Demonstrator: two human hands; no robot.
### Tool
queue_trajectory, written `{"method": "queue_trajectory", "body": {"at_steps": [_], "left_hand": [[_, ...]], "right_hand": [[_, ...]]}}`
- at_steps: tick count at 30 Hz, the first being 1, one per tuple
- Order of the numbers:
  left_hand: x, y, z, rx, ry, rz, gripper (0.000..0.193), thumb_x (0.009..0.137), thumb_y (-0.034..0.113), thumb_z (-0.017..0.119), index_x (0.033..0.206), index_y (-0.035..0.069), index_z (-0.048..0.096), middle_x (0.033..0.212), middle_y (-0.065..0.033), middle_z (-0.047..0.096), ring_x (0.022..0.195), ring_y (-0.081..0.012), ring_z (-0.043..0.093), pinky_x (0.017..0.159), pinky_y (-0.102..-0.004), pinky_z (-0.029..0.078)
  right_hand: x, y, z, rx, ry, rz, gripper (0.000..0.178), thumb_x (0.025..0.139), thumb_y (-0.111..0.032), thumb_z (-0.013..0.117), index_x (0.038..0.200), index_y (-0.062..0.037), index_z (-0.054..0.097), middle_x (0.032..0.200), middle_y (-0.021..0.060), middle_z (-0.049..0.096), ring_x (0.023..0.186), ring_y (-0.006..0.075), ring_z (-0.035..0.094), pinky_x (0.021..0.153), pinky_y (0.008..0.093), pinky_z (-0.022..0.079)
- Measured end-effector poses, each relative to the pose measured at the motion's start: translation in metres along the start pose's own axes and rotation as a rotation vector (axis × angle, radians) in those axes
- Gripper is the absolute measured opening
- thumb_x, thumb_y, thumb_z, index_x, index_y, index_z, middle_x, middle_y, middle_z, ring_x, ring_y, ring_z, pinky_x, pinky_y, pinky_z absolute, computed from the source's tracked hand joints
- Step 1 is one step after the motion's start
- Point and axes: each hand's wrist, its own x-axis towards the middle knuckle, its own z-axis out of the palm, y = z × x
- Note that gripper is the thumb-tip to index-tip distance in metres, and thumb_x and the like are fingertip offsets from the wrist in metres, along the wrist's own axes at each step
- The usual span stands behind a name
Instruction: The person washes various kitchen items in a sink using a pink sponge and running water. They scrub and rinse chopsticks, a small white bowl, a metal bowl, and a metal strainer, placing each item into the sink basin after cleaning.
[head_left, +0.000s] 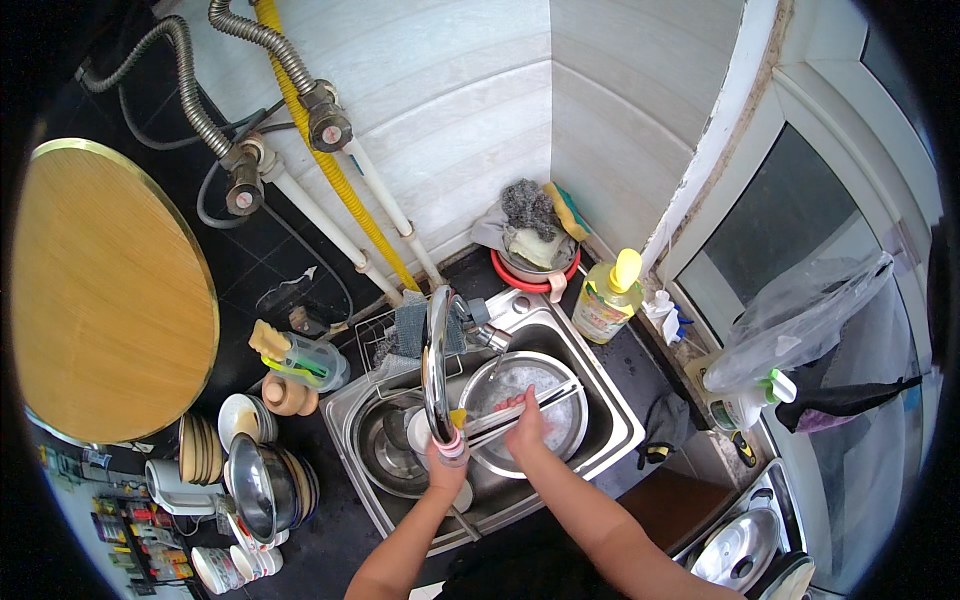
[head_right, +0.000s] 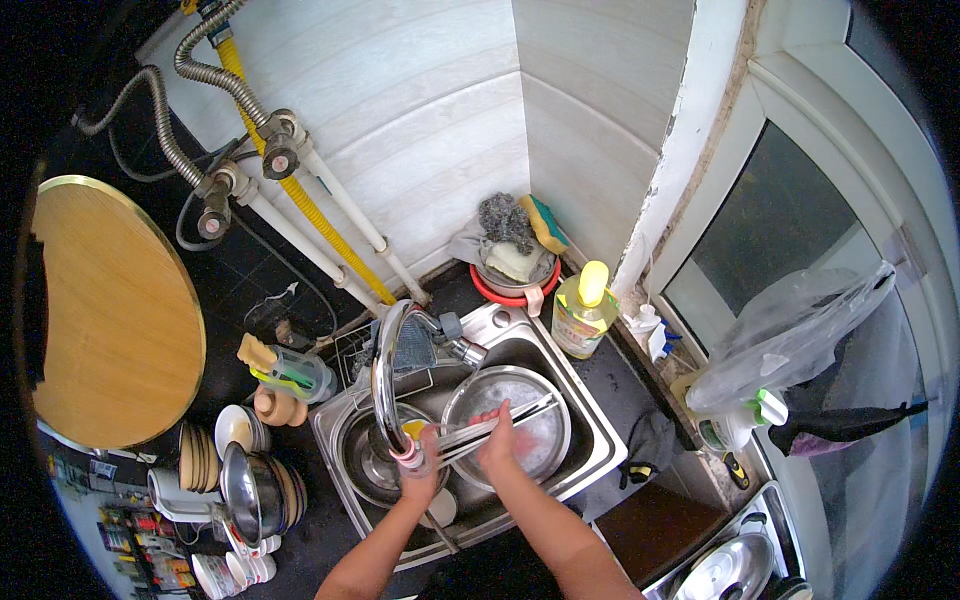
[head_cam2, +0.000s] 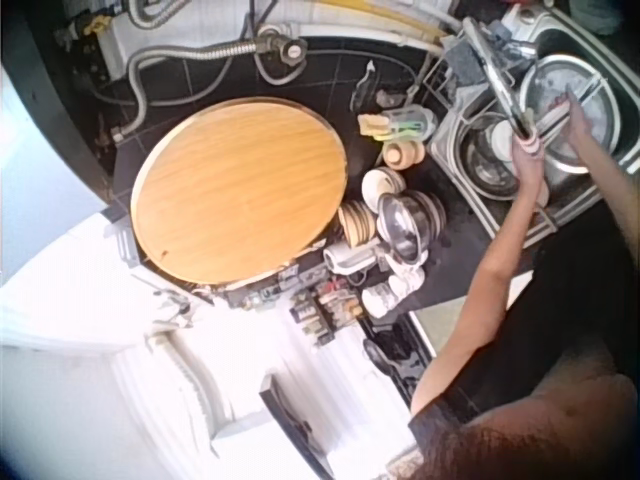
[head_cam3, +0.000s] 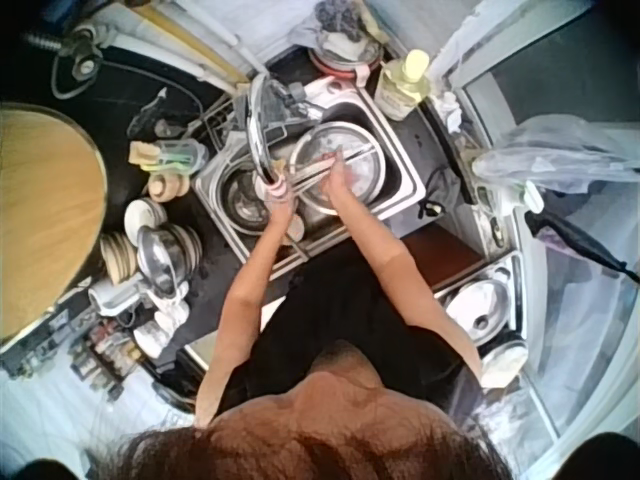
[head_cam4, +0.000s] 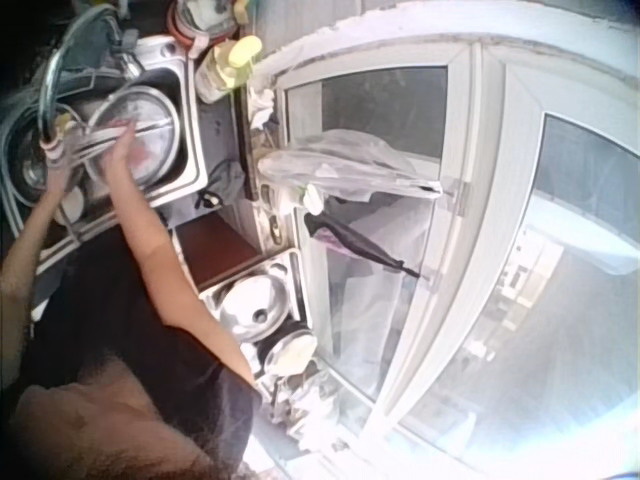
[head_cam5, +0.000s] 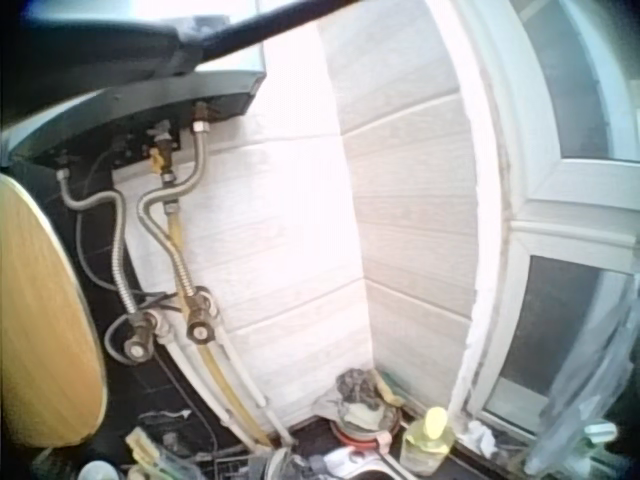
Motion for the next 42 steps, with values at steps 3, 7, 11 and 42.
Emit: {"method": "queue_trajectory", "body": {"at_steps": [3,7,11,42], "left_hand": [[0.003,-0.014,-0.007,-0.662,0.244,-0.366,0.022,0.088,0.020,0.044,0.100,0.005,0.054,0.085,-0.0031,0.059,0.075,-0.0155,0.058,0.062,-0.0265,0.047],[0.011,-0.027,0.017,-0.840,0.267,-0.686,0.032,0.085,0.032,0.048,0.106,0.008,0.051,0.099,-0.0075,0.056,0.088,-0.0233,0.056,0.068,-0.0382,0.051],[0.019,-0.063,0.025,-1.038,0.184,-0.610,0.039,0.083,0.037,0.048,0.110,0.008,0.050,0.111,-0.0103,0.051,0.100,-0.0310,0.051,0.074,-0.0503,0.049],[-0.005,0.013,-0.105,-0.661,-0.810,-0.880,0.046,0.089,0.029,0.044,0.120,-0.004,0.044,0.101,-0.0176,0.058,0.084,-0.0282,0.060,0.072,-0.0357,0.051]], "right_hand": [[-0.011,-0.006,0.015,-0.015,-0.033,-0.062,0.033,0.087,-0.035,0.051,0.067,-0.0097,0.044,0.064,0.0046,0.045,0.066,0.0200,0.046,0.074,0.0349,0.042],[-0.031,-0.004,0.029,-0.070,-0.046,-0.018,0.029,0.086,-0.030,0.054,0.069,-0.0082,0.046,0.066,0.0058,0.048,0.069,0.0207,0.049,0.078,0.0347,0.041],[-0.032,-0.018,0.035,-0.188,-0.153,-0.091,0.027,0.086,-0.027,0.054,0.069,-0.0063,0.048,0.068,0.0075,0.050,0.073,0.0208,0.051,0.082,0.0351,0.042],[-0.017,0.049,-0.014,-0.373,-0.409,0.575,0.036,0.093,-0.024,0.036,0.119,0.0019,0.041,0.117,0.0170,0.050,0.104,0.0266,0.053,0.093,0.0374,0.041]]}}
